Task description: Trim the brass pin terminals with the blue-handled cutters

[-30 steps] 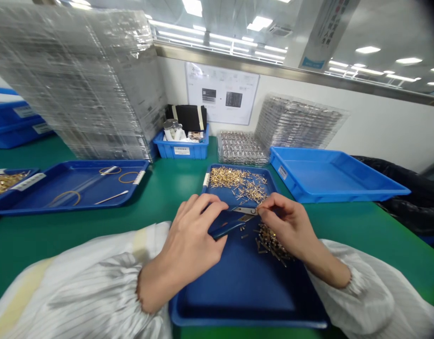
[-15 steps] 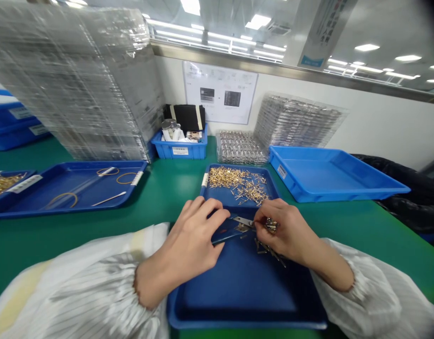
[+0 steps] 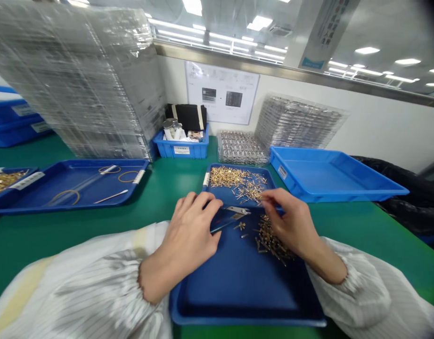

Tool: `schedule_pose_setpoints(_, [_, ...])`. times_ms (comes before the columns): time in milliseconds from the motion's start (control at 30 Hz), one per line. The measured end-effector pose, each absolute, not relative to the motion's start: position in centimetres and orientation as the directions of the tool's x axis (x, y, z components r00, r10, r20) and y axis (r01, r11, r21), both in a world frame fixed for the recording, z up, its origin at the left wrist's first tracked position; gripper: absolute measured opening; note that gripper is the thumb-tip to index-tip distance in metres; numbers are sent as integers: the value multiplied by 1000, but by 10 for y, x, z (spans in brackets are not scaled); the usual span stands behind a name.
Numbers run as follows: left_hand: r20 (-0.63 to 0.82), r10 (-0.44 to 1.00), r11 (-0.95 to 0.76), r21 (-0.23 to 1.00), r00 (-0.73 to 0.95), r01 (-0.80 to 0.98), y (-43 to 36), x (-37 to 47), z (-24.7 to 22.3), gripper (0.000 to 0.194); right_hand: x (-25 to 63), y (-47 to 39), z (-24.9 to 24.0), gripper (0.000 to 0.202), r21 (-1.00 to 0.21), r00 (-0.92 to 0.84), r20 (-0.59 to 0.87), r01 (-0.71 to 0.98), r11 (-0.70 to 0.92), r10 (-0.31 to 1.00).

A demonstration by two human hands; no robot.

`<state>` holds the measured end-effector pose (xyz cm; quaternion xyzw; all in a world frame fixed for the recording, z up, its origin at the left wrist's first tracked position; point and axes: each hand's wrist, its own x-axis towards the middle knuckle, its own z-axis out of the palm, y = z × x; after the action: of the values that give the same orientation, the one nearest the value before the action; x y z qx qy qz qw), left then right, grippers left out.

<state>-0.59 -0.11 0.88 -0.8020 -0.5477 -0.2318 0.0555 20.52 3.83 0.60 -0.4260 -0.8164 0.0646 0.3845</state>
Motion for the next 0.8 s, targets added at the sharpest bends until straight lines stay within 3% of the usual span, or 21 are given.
schedule_pose_setpoints(100, [451,870,-294,154,197,943,1,-7,10,32,205,40,3,24,-397,-394,570,636,662,721])
schedule_pose_setpoints(267, [437,886,-252,176,154,951,5,-8,10,32,196,32,0,28,-270,-789,261,493,827,556])
schedule_pose_setpoints(333, [427,889,-263,183,164,947,6,-8,9,33,194,31,-1,24,-201,-814,190,514,834,548])
schedule_pose_setpoints(500, [415,889,-288,177,194,941,4,-8,7,36,196,34,-2,17,-146,-730,129,655,741,671])
schedule_pose_setpoints(567, [404,891,-297,177,206,938,3,-8,7,36,198,34,-1,16,-193,-706,159,663,723,690])
schedule_pose_setpoints(700, [382,891,-331,175,246,927,2,-9,7,35,202,33,3,18,-440,-608,328,580,686,724])
schedule_pose_setpoints(800, [368,884,-371,176,289,912,3,-9,7,35,203,33,7,17,-548,-494,416,534,643,764])
